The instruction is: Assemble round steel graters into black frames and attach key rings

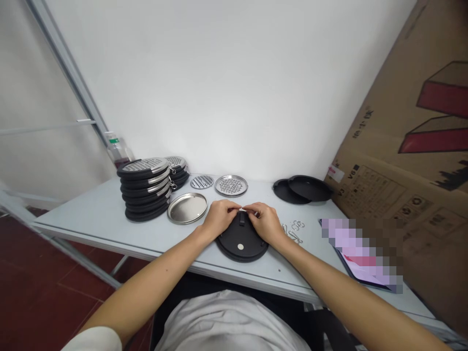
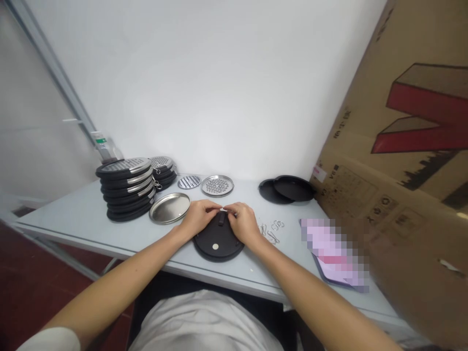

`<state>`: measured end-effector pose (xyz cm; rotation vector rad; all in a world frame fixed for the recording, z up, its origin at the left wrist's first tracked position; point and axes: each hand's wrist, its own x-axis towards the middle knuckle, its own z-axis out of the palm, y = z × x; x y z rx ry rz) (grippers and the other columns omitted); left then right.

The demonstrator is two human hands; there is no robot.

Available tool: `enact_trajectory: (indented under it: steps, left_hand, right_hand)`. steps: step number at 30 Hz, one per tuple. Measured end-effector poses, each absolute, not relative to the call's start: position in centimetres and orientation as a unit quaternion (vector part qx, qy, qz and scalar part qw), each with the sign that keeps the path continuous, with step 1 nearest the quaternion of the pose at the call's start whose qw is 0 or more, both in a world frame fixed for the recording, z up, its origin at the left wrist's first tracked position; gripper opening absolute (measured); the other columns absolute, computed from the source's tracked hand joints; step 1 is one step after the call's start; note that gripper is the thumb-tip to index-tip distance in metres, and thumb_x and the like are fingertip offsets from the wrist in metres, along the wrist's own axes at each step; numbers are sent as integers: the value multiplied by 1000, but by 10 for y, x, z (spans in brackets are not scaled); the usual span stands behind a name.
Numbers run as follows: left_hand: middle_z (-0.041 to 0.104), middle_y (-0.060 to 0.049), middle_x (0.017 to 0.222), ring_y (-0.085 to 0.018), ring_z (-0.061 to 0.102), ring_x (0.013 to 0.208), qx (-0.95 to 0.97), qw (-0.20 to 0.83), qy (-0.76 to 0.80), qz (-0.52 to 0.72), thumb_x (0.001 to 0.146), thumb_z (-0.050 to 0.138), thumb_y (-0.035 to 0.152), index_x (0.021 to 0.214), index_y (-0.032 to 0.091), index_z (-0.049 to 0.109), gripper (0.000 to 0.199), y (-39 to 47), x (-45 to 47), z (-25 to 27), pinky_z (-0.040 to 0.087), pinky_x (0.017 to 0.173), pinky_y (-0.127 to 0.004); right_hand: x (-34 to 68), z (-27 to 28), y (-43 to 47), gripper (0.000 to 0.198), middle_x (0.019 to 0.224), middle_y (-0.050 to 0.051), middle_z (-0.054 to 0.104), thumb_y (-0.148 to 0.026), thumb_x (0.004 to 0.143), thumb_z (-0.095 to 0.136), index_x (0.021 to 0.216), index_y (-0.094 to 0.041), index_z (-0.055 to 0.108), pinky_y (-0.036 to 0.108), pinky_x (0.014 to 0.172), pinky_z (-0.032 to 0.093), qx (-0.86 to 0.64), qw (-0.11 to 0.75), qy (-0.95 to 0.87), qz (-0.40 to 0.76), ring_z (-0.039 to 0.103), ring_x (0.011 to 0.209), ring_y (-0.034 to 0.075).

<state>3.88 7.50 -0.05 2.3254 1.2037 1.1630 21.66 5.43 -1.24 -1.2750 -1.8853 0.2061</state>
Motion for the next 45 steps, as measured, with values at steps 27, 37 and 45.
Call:
enact_trajectory:
  steps: [27, 37, 45]
  left_hand:
    - [73, -5, 100, -19, 66, 93, 872, 137, 349, 315, 86, 59, 7, 106, 23, 75, 30, 71, 34, 3, 51, 87, -31]
    - [72, -5, 101, -18, 66, 93, 867, 157, 352, 315, 85, 58, 5, 108, 23, 74, 33, 69, 33, 5, 51, 88, -30]
    - [72, -6, 107, -20, 66, 99, 856, 176, 366, 319, 86, 59, 9, 114, 21, 71, 33, 69, 32, 8, 49, 92, -32]
  right_hand:
    - [211, -15, 53, 18, 75, 4, 67, -7, 74, 56, 74, -18, 70, 30, 71, 43, -540, 408, -733, 68, 59, 73, 19]
    - [212, -14, 51, 19, 80, 6, 67, -7, 75, 53, 78, -17, 69, 33, 78, 42, -551, 405, -727, 66, 57, 81, 22]
    - [212, -11, 52, 25, 84, 7, 68, -11, 77, 50, 92, -15, 70, 33, 80, 44, -569, 404, -710, 92, 59, 81, 21]
